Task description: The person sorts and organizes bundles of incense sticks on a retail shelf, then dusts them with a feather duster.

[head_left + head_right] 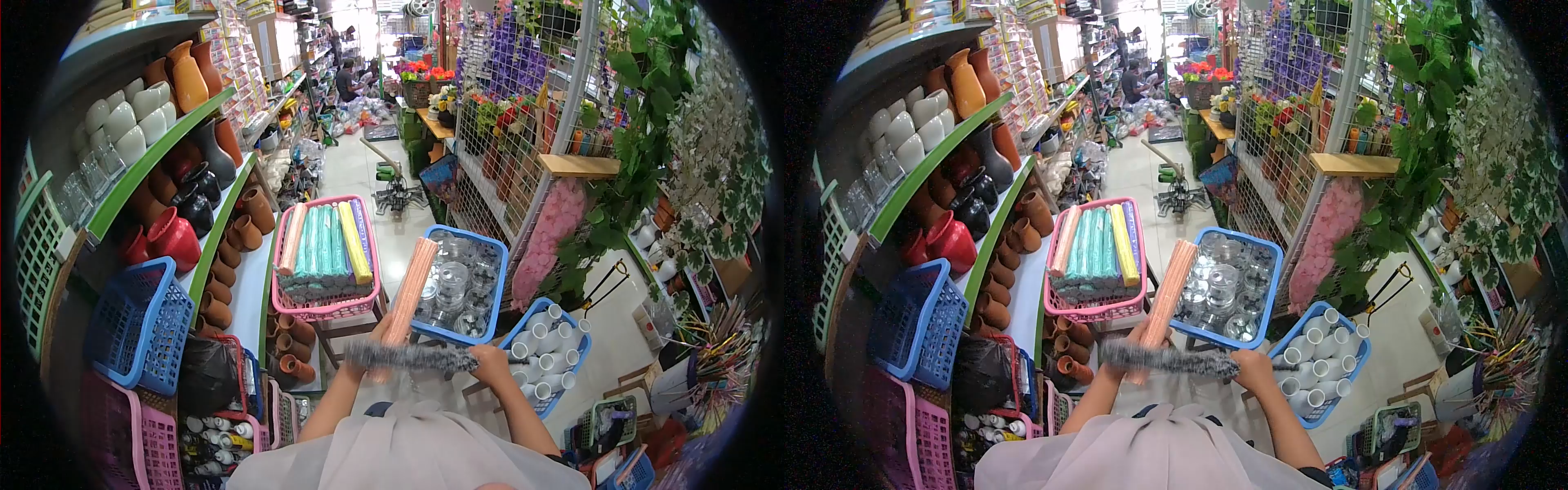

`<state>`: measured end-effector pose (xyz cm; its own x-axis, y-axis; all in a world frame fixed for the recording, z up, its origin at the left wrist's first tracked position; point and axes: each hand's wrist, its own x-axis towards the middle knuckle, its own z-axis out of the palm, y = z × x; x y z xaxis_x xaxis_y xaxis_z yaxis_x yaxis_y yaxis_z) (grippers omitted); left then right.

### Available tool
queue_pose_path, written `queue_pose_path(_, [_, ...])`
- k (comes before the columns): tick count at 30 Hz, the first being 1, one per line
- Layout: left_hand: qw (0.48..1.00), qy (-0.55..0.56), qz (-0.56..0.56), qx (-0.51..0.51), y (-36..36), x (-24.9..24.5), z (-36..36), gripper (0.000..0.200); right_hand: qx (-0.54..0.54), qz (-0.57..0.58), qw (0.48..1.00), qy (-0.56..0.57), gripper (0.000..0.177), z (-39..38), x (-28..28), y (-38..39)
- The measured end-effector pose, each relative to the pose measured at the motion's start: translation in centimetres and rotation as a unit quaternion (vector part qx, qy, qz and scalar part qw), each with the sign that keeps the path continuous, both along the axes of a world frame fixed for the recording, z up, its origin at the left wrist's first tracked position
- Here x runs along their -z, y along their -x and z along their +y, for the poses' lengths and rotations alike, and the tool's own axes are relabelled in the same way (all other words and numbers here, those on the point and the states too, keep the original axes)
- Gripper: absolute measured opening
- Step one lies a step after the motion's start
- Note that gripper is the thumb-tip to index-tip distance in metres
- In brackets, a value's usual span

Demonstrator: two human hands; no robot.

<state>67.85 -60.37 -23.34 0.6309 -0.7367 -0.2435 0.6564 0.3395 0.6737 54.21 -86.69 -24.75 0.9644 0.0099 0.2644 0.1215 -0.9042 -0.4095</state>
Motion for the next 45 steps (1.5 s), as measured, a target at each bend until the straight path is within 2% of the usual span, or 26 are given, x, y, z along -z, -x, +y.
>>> queue_pose_path(1, [1.0,0.008,-0.012,0.019,0.0,-0.2,0.2,0.058,0.001,0.002,1.0,-0.002,0.025,0.2,-0.3,0.0])
queue_pose_path(3, [0.996,0.072,0.013,0.05,0.1,-1.0,0.4,0.056,0.145,0.054,0.976,-0.155,0.023,0.6,-0.8,0.2])
queue_pose_path(4, [0.998,0.048,0.0,0.033,0.1,-0.7,0.5,0.056,0.188,0.045,0.958,-0.212,0.02,0.6,0.5,0.0])
queue_pose_path(5, [0.998,0.048,0.0,0.034,0.1,0.1,0.5,0.056,0.189,0.045,0.958,-0.213,0.02,0.5,0.8,0.3])
queue_pose_path(7, [0.998,-0.064,-0.01,-0.01,0.1,1.2,0.6,0.053,0.066,-0.022,0.996,-0.054,0.02,0.4,0.5,0.8])
queue_pose_path(8, [0.998,0.022,-0.055,0.015,-0.2,1.8,0.3,0.051,0.031,-0.009,0.999,-0.026,0.02,0.1,0.1,0.9])
queue_pose_path(9, [0.997,0.005,-0.078,0.024,-0.1,1.3,0.5,0.049,0.03,-0.007,0.999,-0.025,0.02,0.2,-0.3,0.8])
queue_pose_path(12, [0.999,-0.049,0.002,0.011,0.7,0.4,0.5,0.05,0.197,0.044,0.954,-0.223,0.018,1.0,-1.5,0.8])
queue_pose_path(13, [1.0,-0.018,-0.002,0.02,0.7,0.4,0.3,0.051,0.197,0.044,0.954,-0.222,0.018,0.8,-1.2,0.8])
queue_pose_path(15, [0.999,0.012,-0.008,0.031,0.4,1.2,0.2,0.052,0.08,-0.021,0.995,-0.061,0.019,0.1,-0.3,0.9])
queue_pose_path(17, [0.977,-0.053,-0.196,-0.063,-0.1,3.8,0.3,0.057,0.094,-0.005,0.994,-0.062,0.019,0.1,-1.2,1.0])
queue_pose_path(18, [0.999,0.012,-0.008,0.038,0.1,2.3,0.6,0.057,0.106,0.012,0.992,-0.066,0.018,0.2,-1.6,1.0])
queue_pose_path(19, [0.999,0.013,-0.007,0.039,0.0,2.0,0.5,0.057,0.106,0.012,0.992,-0.064,0.018,0.3,-1.4,1.1])
queue_pose_path(21, [0.998,0.025,-0.022,0.053,0.2,1.0,0.1,0.056,0.205,0.038,0.958,-0.197,0.017,0.7,-0.7,1.2])
queue_pose_path(22, [0.999,0.008,-0.029,0.033,0.7,0.2,0.0,0.055,0.204,0.037,0.958,-0.197,0.017,0.4,-0.6,1.3])
queue_pose_path(24, [0.998,0.009,-0.066,0.016,1.0,-0.5,-0.1,0.054,0.045,-0.014,0.998,-0.035,0.021,-0.2,-0.7,1.5])
queue_pose_path(25, [0.995,0.01,-0.1,0.0,1.1,-0.5,0.0,0.053,0.044,-0.014,0.998,-0.036,0.021,0.1,-0.8,1.5])
queue_pose_path(27, [0.998,-0.048,-0.041,0.026,0.8,1.1,1.1,0.051,0.158,0.024,0.977,-0.143,0.023,0.8,-1.2,1.3])
queue_pose_path(30, [0.996,0.057,-0.052,0.034,0.7,-0.2,0.9,0.053,0.148,0.003,0.982,-0.115,0.022,1.1,-0.5,1.3])
queue_pose_path(33, [0.997,0.053,-0.06,-0.001,0.3,1.4,1.1,0.051,0.049,0.035,0.998,-0.028,0.021,0.5,-1.0,1.4])
queue_pose_path(34, [0.999,-0.016,-0.027,-0.043,1.2,0.9,1.8,0.049,0.047,0.036,0.998,-0.028,0.021,0.7,-0.8,1.3])
queue_pose_path(36, [0.999,-0.009,-0.03,-0.02,0.7,0.9,1.8,0.051,0.196,0.07,0.959,-0.193,0.02,1.3,0.0,1.1])
queue_pose_path(37, [0.999,-0.004,-0.033,0.006,0.5,1.0,1.8,0.052,0.194,0.071,0.96,-0.192,0.02,1.2,0.3,1.1])
queue_pose_path(39, [1.0,-0.007,-0.018,-0.016,0.6,1.6,1.9,0.055,0.091,0.044,0.993,-0.053,0.02,0.9,0.3,1.3])
queue_pose_path(43, [0.999,-0.001,-0.016,-0.051,0.1,2.9,2.5,0.054,0.074,0.066,0.995,-0.032,0.02,1.0,-0.1,1.0])
queue_pose_path(45, [0.998,0.022,-0.047,-0.034,0.6,1.6,2.4,0.059,0.201,0.048,0.954,-0.216,0.02,1.5,1.0,0.8])
